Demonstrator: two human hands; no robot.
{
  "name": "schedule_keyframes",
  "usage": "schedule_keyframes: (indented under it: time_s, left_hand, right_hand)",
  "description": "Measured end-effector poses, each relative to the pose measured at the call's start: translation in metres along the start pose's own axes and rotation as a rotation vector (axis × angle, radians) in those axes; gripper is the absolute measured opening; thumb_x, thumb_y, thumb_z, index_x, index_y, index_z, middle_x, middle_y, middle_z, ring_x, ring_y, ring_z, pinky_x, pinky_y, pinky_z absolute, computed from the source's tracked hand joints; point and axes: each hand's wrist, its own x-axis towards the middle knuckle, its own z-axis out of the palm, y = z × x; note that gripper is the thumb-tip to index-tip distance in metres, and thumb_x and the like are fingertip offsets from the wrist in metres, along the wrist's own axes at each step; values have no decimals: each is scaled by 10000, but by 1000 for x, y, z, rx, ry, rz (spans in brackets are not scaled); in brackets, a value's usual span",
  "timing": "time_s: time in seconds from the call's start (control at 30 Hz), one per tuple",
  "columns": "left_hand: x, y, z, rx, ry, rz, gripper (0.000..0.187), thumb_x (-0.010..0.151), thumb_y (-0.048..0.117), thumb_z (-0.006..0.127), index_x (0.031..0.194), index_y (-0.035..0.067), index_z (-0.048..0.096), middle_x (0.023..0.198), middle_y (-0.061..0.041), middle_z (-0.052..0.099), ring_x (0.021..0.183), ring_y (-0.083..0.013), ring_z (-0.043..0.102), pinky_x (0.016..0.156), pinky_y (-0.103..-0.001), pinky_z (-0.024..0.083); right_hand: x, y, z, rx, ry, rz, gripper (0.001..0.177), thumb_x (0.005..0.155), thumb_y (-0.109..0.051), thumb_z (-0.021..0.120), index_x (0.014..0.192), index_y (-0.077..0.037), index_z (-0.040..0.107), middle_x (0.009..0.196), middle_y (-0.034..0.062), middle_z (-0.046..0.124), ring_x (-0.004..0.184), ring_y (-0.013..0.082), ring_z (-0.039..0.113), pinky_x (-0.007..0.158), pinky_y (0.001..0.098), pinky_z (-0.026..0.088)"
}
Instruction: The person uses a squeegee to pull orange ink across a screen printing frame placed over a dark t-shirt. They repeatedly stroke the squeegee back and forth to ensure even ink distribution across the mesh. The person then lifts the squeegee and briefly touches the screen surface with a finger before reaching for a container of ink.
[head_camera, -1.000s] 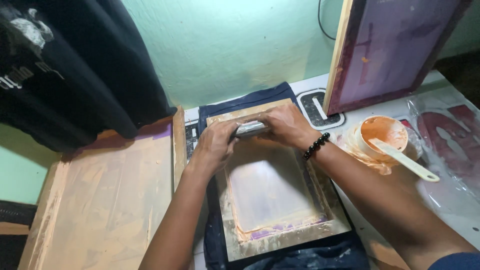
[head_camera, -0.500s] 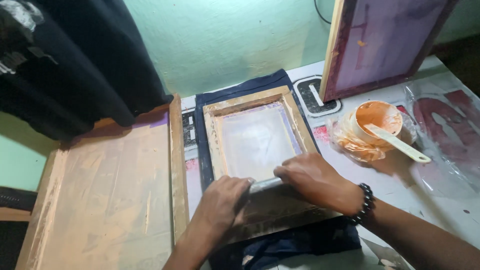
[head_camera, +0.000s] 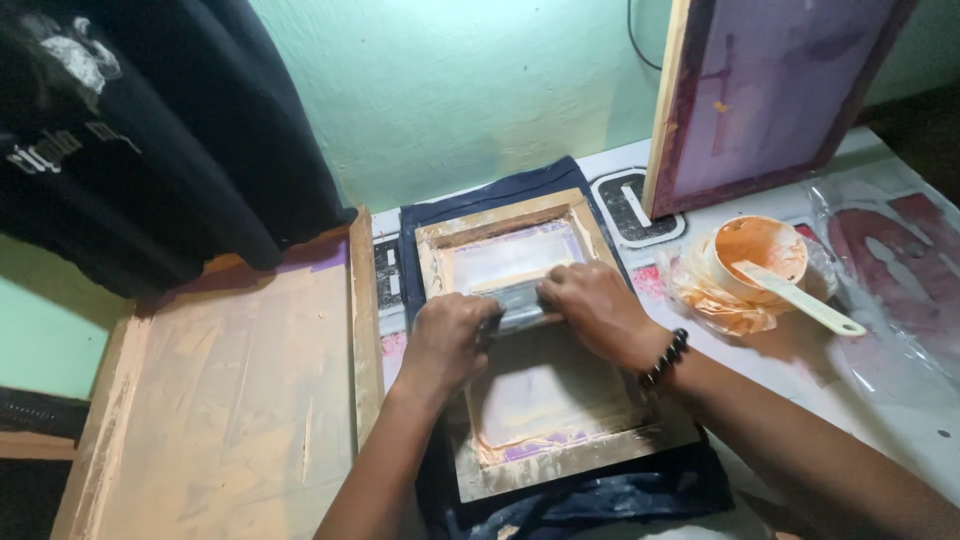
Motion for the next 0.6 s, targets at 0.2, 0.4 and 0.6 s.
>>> schedule_keyframes:
  time_s: [0.2,0.4,0.6]
  left_hand:
    - [4,28,-85,-255,-121,-118,115,829,144,771,933,184,742,823,-25,778,846,-252,753,808,-366,574]
    - [60,-52,-21,-1,75,-51,172,882,274,716,1023,203,649,962,-11,722,958,-279,712,746,-423,553]
    - [55,-24,-48,-197,-10,-86,177,875,184,727,1025,111,670,924,-146,733,940,-406,709,765,-530,576]
  right_hand:
    - [0,-13,-72,98,-207,72,170,824,-210,723,992,-201,702,840,41,724,826,309,738,758,460,586]
    - [79,37,-50,87,-47,41,223,763,-290,764,929,-156,698,819,43,702,832,326,729,741,490,581]
    - [77,37,-36,88,-218,106,367,754,-526,748,927,-202,743,821,31,763,899,300,751,819,486,599]
